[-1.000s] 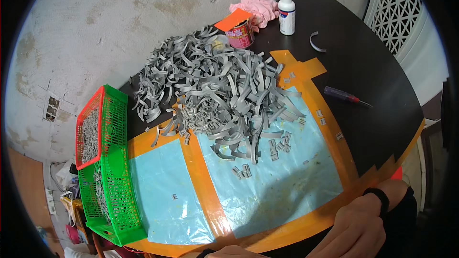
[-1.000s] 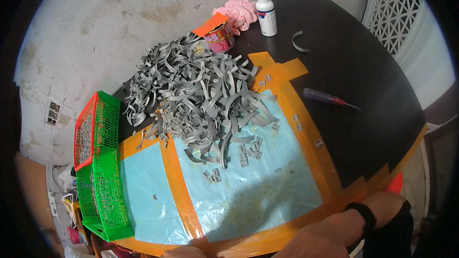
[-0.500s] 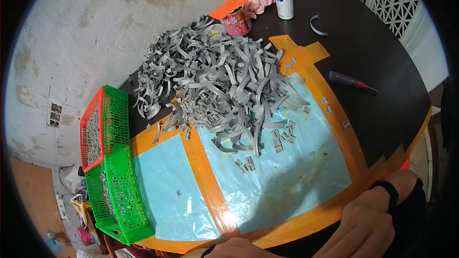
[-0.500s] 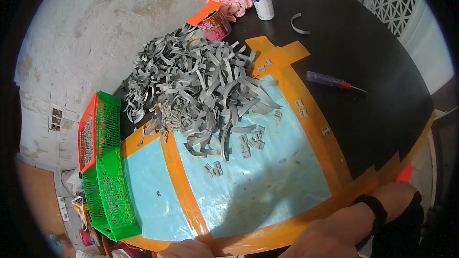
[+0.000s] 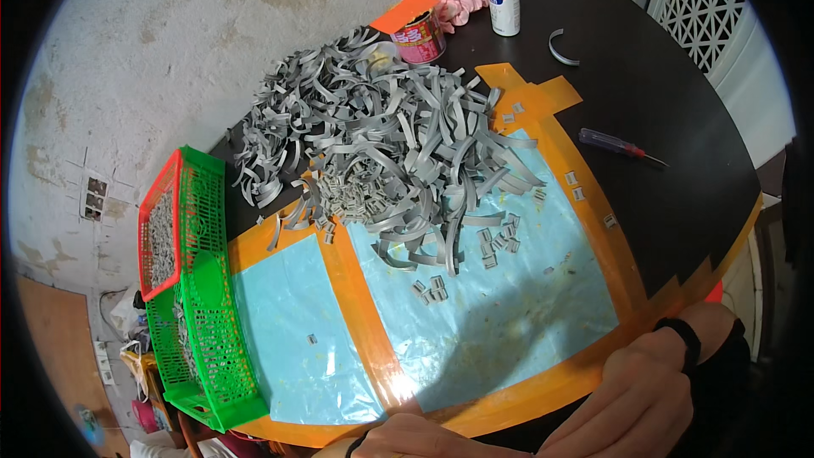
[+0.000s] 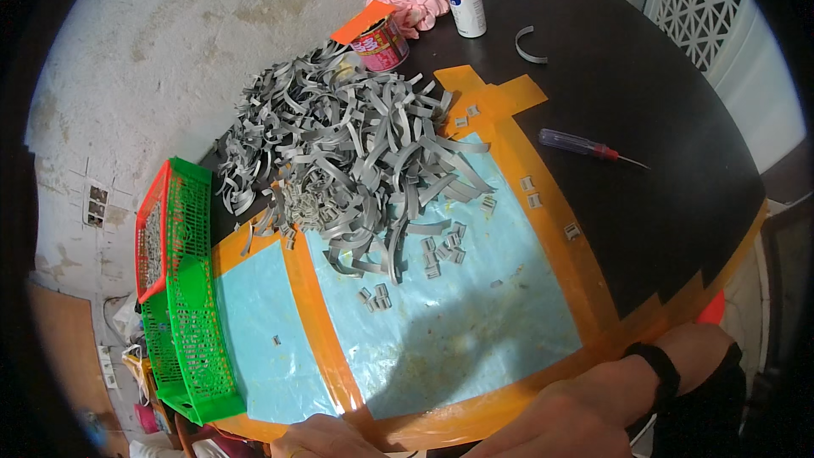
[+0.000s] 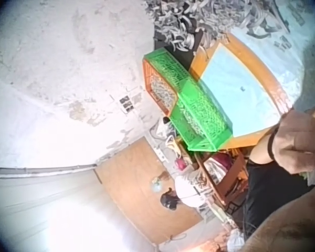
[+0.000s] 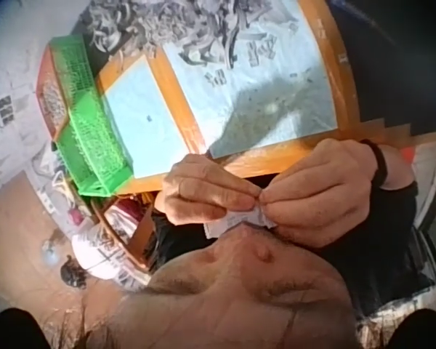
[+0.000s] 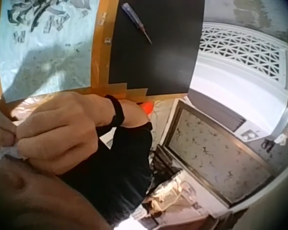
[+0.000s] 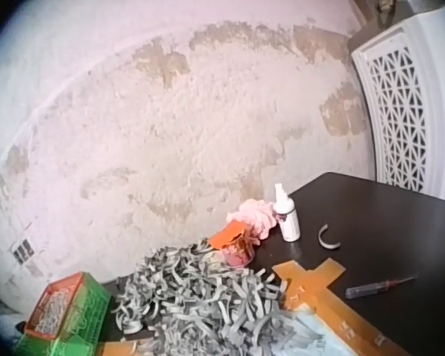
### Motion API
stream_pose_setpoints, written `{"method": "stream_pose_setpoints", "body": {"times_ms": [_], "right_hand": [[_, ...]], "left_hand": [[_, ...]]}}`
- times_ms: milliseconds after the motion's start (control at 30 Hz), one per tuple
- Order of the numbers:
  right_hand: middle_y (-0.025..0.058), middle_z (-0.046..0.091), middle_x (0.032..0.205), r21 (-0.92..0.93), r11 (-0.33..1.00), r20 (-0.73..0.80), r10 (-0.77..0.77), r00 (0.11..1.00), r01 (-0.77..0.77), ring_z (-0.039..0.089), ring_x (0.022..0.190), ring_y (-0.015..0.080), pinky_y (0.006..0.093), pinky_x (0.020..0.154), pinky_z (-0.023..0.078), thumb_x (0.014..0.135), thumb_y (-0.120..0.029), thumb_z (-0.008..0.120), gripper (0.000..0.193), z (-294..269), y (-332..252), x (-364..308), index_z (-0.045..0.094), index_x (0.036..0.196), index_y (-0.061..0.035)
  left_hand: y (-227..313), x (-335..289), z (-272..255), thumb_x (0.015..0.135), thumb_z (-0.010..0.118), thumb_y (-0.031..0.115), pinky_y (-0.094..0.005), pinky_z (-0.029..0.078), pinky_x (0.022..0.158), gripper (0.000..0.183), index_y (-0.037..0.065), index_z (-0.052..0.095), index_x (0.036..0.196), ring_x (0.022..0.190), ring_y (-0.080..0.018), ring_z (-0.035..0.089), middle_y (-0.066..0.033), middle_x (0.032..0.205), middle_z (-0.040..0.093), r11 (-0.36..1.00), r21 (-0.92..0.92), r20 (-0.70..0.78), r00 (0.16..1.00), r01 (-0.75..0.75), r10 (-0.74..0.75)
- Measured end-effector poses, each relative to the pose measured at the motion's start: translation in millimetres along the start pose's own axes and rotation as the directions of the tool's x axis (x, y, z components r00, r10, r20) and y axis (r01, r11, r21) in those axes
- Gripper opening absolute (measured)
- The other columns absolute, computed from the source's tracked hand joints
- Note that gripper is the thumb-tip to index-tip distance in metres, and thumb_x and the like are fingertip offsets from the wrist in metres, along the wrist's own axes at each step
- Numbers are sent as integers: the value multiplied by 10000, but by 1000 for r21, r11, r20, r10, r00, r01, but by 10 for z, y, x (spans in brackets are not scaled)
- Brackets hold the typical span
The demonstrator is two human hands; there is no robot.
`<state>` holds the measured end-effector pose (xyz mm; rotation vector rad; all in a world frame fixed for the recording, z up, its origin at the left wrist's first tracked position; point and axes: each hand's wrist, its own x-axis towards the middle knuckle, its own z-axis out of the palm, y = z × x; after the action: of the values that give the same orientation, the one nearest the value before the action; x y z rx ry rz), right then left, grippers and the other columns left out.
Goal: The recorder is assembling small grey leather or fabric components for shoe manufacturing, possibly inserting clips or decorative elements.
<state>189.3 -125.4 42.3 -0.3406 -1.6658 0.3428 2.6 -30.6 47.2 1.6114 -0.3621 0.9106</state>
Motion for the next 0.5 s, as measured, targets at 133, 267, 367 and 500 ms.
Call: {"method": "stream_pose_setpoints", "body": {"times_ms": [133, 267, 367, 500], "right_hand": [[104, 641, 880, -33, 999, 28, -18, 999, 19, 664, 791, 221, 262, 709, 567, 770, 38, 665, 63, 10, 23, -31, 650, 771, -23], [101, 636, 874, -34, 999, 39, 16, 999, -14, 661, 786, 227, 265, 710, 567, 758, 49, 668, 74, -12, 3, -10, 652, 780, -19], [99, 634, 877, -43, 997, 20, -62, 998, 63, 661, 785, 226, 264, 714, 566, 764, 53, 661, 75, -7, 33, -24, 655, 778, -21], [102, 636, 886, -19, 997, 38, -80, 996, 81, 661, 784, 226, 263, 716, 566, 777, 43, 659, 68, -11, 18, 8, 659, 783, -24]], "left_hand": [[-31, -35, 29, 845, 570, -40, -316, 568, 585, 95, -5, 499, 898, 761, -317, 684, -204, 904, 650, 999, 30, -25, 1000, 10, -9], [31, 22, -20, 836, 600, -21, -319, 569, 612, 121, -2, 512, 917, 782, -312, 681, -183, 926, 646, 993, 52, 50, 993, 108, -111], [11, 64, -69, 812, 630, -31, -327, 573, 631, 132, -6, 561, 923, 797, -304, 676, -167, 935, 647, 995, -38, 153, 984, 97, -90], [35, 69, 47, 810, 621, -55, -319, 573, 616, 126, -6, 572, 915, 789, -299, 674, -168, 928, 644, 994, -21, 67, 992, 106, -104]]}}
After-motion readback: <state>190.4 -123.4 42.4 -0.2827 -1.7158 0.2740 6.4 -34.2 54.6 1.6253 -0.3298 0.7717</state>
